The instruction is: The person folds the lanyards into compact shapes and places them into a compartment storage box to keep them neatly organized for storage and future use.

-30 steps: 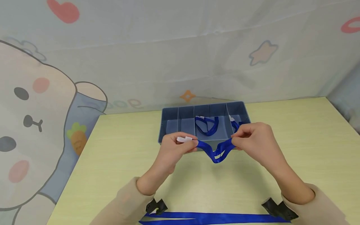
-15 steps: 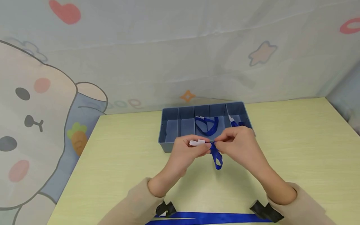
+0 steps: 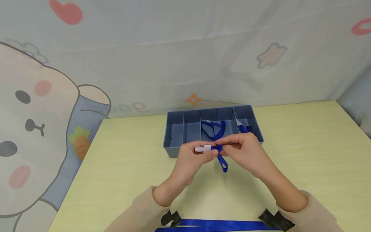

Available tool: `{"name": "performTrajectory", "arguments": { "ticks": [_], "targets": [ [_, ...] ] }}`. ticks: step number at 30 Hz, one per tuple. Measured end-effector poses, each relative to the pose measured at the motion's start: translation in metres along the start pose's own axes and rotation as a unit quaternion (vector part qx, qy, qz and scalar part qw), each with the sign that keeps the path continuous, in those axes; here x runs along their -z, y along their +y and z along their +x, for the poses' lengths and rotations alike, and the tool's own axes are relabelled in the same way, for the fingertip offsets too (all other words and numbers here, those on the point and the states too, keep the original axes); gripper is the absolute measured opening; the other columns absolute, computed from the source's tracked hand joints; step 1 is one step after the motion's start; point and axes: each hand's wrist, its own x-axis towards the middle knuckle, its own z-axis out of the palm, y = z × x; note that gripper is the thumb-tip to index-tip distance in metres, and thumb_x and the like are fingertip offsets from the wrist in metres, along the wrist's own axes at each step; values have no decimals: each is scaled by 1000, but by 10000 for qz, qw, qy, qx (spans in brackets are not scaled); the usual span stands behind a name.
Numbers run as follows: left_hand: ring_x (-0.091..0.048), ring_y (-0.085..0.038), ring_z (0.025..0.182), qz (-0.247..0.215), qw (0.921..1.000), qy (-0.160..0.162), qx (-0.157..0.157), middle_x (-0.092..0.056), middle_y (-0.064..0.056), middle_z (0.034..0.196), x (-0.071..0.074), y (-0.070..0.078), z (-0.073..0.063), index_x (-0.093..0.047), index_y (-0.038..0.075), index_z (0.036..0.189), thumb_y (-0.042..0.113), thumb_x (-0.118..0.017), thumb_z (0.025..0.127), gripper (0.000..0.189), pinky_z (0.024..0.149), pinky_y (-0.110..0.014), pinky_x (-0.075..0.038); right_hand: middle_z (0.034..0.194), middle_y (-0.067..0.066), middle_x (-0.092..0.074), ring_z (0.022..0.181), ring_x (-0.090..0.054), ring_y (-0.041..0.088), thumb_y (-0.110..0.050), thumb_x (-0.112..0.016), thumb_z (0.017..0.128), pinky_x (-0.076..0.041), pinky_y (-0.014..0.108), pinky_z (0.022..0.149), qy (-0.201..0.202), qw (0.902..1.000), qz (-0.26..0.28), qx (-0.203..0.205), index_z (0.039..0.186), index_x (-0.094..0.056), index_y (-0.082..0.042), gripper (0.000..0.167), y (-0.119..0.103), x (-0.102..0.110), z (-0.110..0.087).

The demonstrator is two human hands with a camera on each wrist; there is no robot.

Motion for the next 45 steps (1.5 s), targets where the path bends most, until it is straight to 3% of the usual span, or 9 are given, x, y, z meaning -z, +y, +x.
{"name": "performTrajectory", "arguments": {
  "ticks": [9,17,20,25,28,31,35,41,45],
  "targets": [
    [-64,-13,73,11,9998,175,-80,-66,-5,87,-1,-3,2,-71,1,96,3,-76,75,21,67,-28,-55,103,21,-66,84,-67,10,-3,-65,86,-54,23,73,-2,9998,-30,185,111,-63,9,27,3,-1,1],
    [-64,-15,77,-233,9991,336,-130,-66,-8,89,-2,-3,2,-70,-3,97,3,-74,79,20,71,-28,-55,91,8,-70,77,-66,6,-4,-70,82,-54,19,66,841,9867,-963,1003,103,-70,-3,21,8,-10,1],
    [-66,-18,80,-574,9975,407,-99,-66,-13,90,-3,-2,2,-68,-8,97,-1,-71,79,19,75,-31,-55,83,3,-71,74,-66,3,0,-73,77,-51,14,66,1318,9700,-1404,1483,96,-70,-6,20,9,-16,1],
    [-67,-19,80,-932,9945,462,-101,-67,-17,91,-4,-3,4,-66,-11,98,-5,-69,80,19,76,-32,-55,74,1,-70,67,-67,10,7,-75,67,-48,9,62,1973,9198,-2332,2462,81,-71,-5,19,12,-24,5],
    [-66,-17,79,-1057,9935,377,-165,-67,-19,92,-4,-4,4,-65,-13,100,-7,-67,81,20,77,-32,-54,75,2,-70,66,-65,14,10,-77,63,-46,10,61,2093,9018,-2418,2908,78,-72,-4,21,14,-27,8],
    [-66,-14,78,-1173,9925,284,-202,-66,-22,93,-4,-6,5,-64,-15,101,-8,-66,81,21,78,-33,-54,75,2,-68,70,-63,11,14,-78,60,-45,11,62,2045,9037,-2017,3177,76,-73,-4,24,15,-29,10],
    [-66,-14,79,-1280,9913,251,-166,-66,-23,94,-3,-7,5,-63,-16,102,-8,-64,83,21,79,-35,-54,77,4,-68,71,-60,6,17,-76,62,-44,11,59,1888,9161,-1528,3191,81,-73,-3,28,16,-30,11],
    [-68,-20,82,-1333,9908,244,-14,-66,-21,92,-1,-8,5,-62,-16,102,-5,-65,83,22,78,-36,-54,79,1,-70,69,-66,11,12,-77,65,-46,12,53,1702,9255,-1908,2793,121,-60,-4,61,12,-29,7],
    [-68,-19,79,-1149,9930,209,156,-67,-17,91,2,-7,5,-64,-15,100,-2,-66,83,21,77,-35,-54,78,0,-71,68,-66,14,8,-79,64,-37,13,41,1507,9287,-2071,2681,130,-52,-7,73,11,-26,4]
  ]
}}
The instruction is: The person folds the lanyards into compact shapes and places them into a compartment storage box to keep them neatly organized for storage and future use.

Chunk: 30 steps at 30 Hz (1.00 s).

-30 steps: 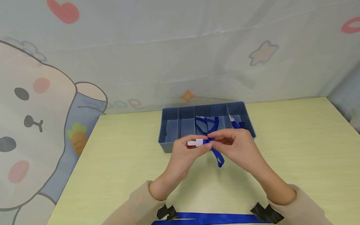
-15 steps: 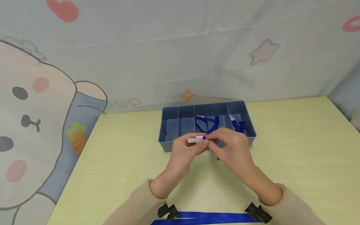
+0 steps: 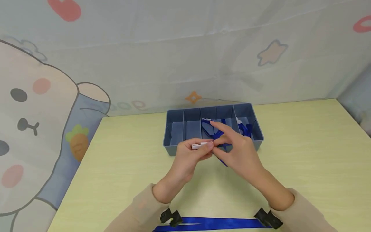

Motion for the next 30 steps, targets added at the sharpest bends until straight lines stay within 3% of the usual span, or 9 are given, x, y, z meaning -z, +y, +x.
{"name": "performTrajectory", "arguments": {
  "ticks": [5,8,9,12,16,19,23,26,30],
  "targets": [
    [-67,-16,76,182,9996,76,180,-67,-14,90,7,1,2,-65,-13,100,0,-67,84,21,76,-33,-54,90,-1,-72,74,-65,7,4,-80,65,-39,12,45,-549,9980,316,22,134,-49,-10,77,6,7,-4],
    [-67,-16,76,300,9994,115,142,-67,-14,89,12,2,4,-65,-12,100,2,-66,85,21,76,-33,-54,99,1,-70,84,-64,3,4,-82,63,-47,11,66,-592,9964,550,253,128,-54,-7,72,13,10,-8],
    [-67,-16,75,323,9993,123,123,-67,-14,89,13,2,5,-65,-12,100,2,-66,85,21,76,-33,-55,101,2,-69,97,-62,7,1,-83,63,-47,14,77,-530,9960,601,388,124,-57,-5,67,15,11,-9],
    [-67,-15,72,288,9994,188,78,-67,-13,86,16,3,6,-65,-13,100,1,-66,85,21,75,-33,-55,109,5,-65,111,-53,12,-22,-84,69,-34,20,100,-332,9955,530,714,109,-64,-7,47,23,10,-12],
    [-66,-12,66,101,9992,375,122,-66,-9,82,18,6,6,-63,-15,101,1,-66,85,22,73,-31,-55,113,10,-59,119,-40,25,-56,-69,74,-26,39,104,-59,9959,79,899,85,-63,-17,41,30,5,-17],
    [-64,-10,64,-40,9988,470,150,-64,-7,80,17,8,6,-62,-16,101,1,-65,85,23,71,-28,-55,118,15,-54,124,-35,34,-61,-64,76,-23,54,102,72,9953,-242,934,77,-64,-21,40,34,-1,-19],
    [-63,-10,64,-80,9985,525,163,-64,-5,79,17,11,6,-61,-16,102,0,-65,85,24,69,-25,-55,128,16,-50,130,-26,37,-54,-66,79,-17,63,100,117,9969,-25,779,73,-68,-23,32,37,-3,-21],
    [-63,-9,63,-1,9979,609,219,-64,-3,78,19,12,7,-62,-15,101,1,-66,85,23,67,-23,-55,131,12,-49,131,-26,28,-27,-78,76,-21,46,105,21,9976,552,419,73,-67,-22,13,39,3,-23],
    [-63,-9,64,185,9974,623,323,-65,-1,77,23,12,7,-64,-13,101,1,-66,84,22,68,-24,-54,135,8,-45,123,-38,18,14,-73,68,-34,19,96,-377,9824,1817,-219,81,-64,-15,33,41,12,-24]
  ]
}}
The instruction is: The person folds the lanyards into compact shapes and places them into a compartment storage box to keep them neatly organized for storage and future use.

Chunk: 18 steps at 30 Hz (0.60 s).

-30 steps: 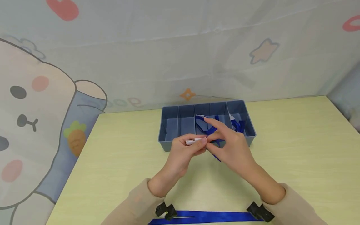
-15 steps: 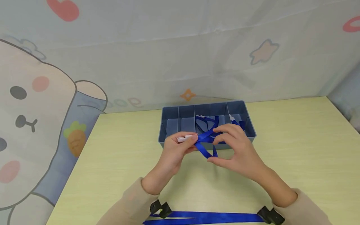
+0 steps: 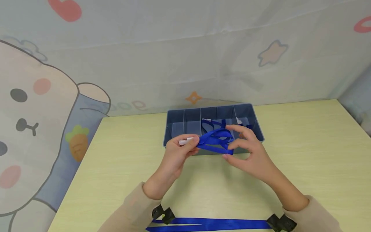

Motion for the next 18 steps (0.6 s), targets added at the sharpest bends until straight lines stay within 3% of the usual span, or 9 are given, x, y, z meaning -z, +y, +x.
{"name": "performTrajectory", "arguments": {
  "ticks": [2,5,12,18],
  "targets": [
    [-64,-9,64,85,9999,-70,41,-65,-2,77,1,-2,0,-64,-13,101,1,-67,84,22,71,-26,-55,138,10,-42,123,-39,18,21,-66,70,-38,17,95,-135,9965,788,-259,85,-63,-9,34,0,3,0],
    [-65,-10,65,138,9997,-181,77,-67,-3,79,2,-5,-1,-64,-13,101,1,-67,84,22,76,-31,-55,139,12,-41,128,-36,22,22,-60,76,-37,21,100,-227,9824,1790,-479,91,-62,-5,30,2,6,0],
    [-66,-12,66,103,9996,-257,56,-67,-11,84,-2,-8,-1,-64,-14,101,0,-66,84,22,77,-33,-54,129,6,-54,120,-47,20,19,-51,85,-50,20,81,-11,9655,2480,-791,91,-58,-7,28,-1,4,5],
    [-68,-18,71,252,9992,-291,87,-68,-12,86,-8,-10,-3,-68,-8,98,3,-69,83,19,78,-33,-54,121,10,-58,103,-59,19,18,-42,89,-52,21,78,332,9506,2961,-867,93,-55,-5,27,-1,1,8]
  ]
}}
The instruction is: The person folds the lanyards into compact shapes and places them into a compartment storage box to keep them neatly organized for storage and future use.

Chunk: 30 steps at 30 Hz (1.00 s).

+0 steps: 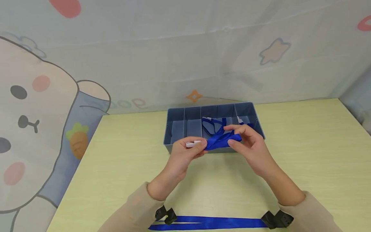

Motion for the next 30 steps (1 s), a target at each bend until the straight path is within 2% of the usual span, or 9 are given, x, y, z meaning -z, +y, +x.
{"name": "performTrajectory", "arguments": {
  "ticks": [9,13,17,21,25,30],
  "targets": [
    [-68,-19,72,3,10000,92,16,-68,-12,85,-3,2,-3,-68,-6,97,4,-69,83,17,77,-32,-54,116,12,-58,96,-60,20,25,-40,84,-53,24,78,-112,9997,185,144,92,-54,-3,33,0,0,-1],
    [-68,-20,73,-21,9999,1,-171,-68,-14,86,-4,0,-3,-68,-9,97,4,-69,83,19,78,-32,-54,112,10,-59,94,-59,18,26,-39,83,-52,21,76,83,9998,77,152,91,-53,-4,33,0,-3,-1],
    [-68,-19,73,-12,9996,-60,-289,-68,-14,86,-5,-1,-3,-68,-9,97,4,-69,83,19,78,-32,-54,111,9,-61,99,-56,20,25,-38,82,-51,20,75,258,9996,-77,122,90,-51,-4,33,-1,-6,0],
    [-66,-15,71,30,9997,34,-241,-68,-10,85,-6,-1,-4,-68,-8,96,4,-69,83,17,77,-32,-54,111,8,-60,105,-51,22,25,-36,81,-50,19,76,180,9997,-155,89,89,-53,-3,34,-1,-5,0],
    [-65,-13,71,-12,9996,134,-240,-67,-10,85,-6,0,-4,-68,-9,97,3,-68,84,18,76,-32,-55,113,5,-59,106,-50,19,25,-40,81,-49,19,74,-143,9984,-541,65,91,-56,-3,35,-1,-2,-1],
    [-65,-13,72,-89,9995,165,-249,-67,-11,86,-4,2,-3,-67,-10,99,2,-68,84,19,76,-31,-54,113,3,-57,94,-54,13,19,-53,84,-52,18,71,-488,9898,-1315,-247,111,-56,0,34,-4,2,-2]
  ]
}}
